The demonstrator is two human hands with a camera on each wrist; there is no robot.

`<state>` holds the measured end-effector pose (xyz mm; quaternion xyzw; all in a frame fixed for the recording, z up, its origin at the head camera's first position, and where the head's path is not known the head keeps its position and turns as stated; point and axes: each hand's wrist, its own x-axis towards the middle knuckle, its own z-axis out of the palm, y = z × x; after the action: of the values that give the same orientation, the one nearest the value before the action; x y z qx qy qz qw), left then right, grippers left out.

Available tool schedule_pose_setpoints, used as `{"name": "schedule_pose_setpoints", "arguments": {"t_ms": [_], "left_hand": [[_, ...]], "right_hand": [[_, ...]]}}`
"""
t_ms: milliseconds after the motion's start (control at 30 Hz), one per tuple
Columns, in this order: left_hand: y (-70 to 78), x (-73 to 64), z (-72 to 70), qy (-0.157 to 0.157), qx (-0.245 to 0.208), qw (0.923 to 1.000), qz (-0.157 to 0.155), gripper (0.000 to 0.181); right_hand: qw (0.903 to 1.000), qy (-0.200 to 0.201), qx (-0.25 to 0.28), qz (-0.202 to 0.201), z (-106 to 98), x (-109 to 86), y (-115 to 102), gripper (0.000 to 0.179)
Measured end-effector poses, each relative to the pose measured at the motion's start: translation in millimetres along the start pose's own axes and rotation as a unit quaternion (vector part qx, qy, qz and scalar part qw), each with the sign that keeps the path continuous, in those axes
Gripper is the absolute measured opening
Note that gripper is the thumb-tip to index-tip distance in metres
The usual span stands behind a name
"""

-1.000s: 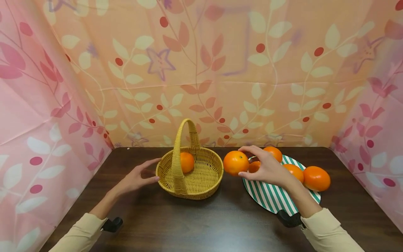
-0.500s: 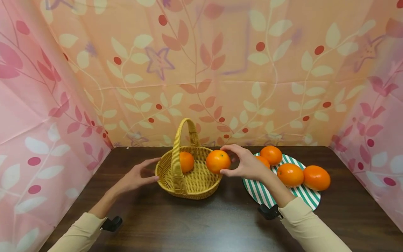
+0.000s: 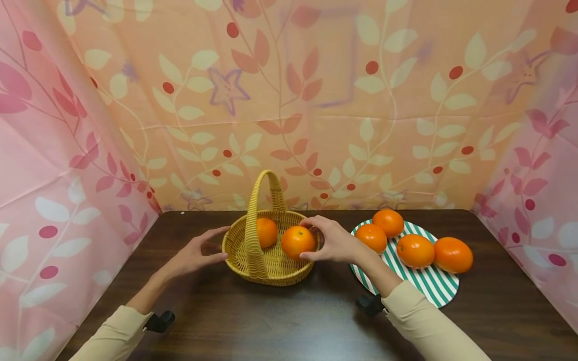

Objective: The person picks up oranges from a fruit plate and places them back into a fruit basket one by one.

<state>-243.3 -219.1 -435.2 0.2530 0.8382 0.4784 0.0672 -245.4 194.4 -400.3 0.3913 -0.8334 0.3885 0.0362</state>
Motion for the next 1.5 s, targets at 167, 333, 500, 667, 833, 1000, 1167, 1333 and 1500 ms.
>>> {"name": "schedule_pose_setpoints", "arguments": {"t_ms": [167,333,500,667,833,1000,1167,1333,1500], "left_hand": [[-0.4,0.0,0.2,-0.003,0.0,1.0,-0.002,0.072],[-0.7,-0.9,0.0,-0.004,-0.003,1.0,0.006,0.072],[-0.6,-1.5,-1.0,-0.003,-0.001,0.9999,0.015,0.071],[-1.0,-0.7,-0.5,-0.004,0.008,0.9999,0.007,0.072],[-0.7,0.2,-0.2,-0.005,0.011,0.9999,0.001,0.073],[-0.8,0.1,-0.7,-0.003,0.012,0.9999,-0.003,0.074],[-1.3,0.1,-1.0,-0.004,0.011,0.9999,-0.004,0.074],[-2.4,-0.1,-1.5,-0.007,0.008,0.9999,-0.002,0.074],[-1.8,-0.5,-1.3,-0.006,0.011,0.9999,-0.002,0.074]], "right_hand": [[0.9996,-0.018,-0.02,0.007,6.1,1.9,1.9,0.065],[0.9986,-0.029,-0.043,0.01,8.6,3.3,1.9,0.063],[0.9977,-0.029,-0.061,0.007,9.6,5.1,3.5,0.064],[0.9986,-0.017,-0.049,0.001,7.7,1.1,3.9,0.063],[0.9994,0.026,-0.021,-0.007,-2.3,-7.3,4.2,0.045],[0.9988,0.048,0.002,-0.002,-17.4,-20.6,2.9,0.033],[0.9978,0.06,-0.019,0.019,-33.0,-39.9,1.7,0.031],[0.9955,0.07,-0.05,0.042,-45.6,-59.2,3.5,0.034],[0.9946,0.08,-0.044,0.05,-56.1,-74.2,5.5,0.032]]}}
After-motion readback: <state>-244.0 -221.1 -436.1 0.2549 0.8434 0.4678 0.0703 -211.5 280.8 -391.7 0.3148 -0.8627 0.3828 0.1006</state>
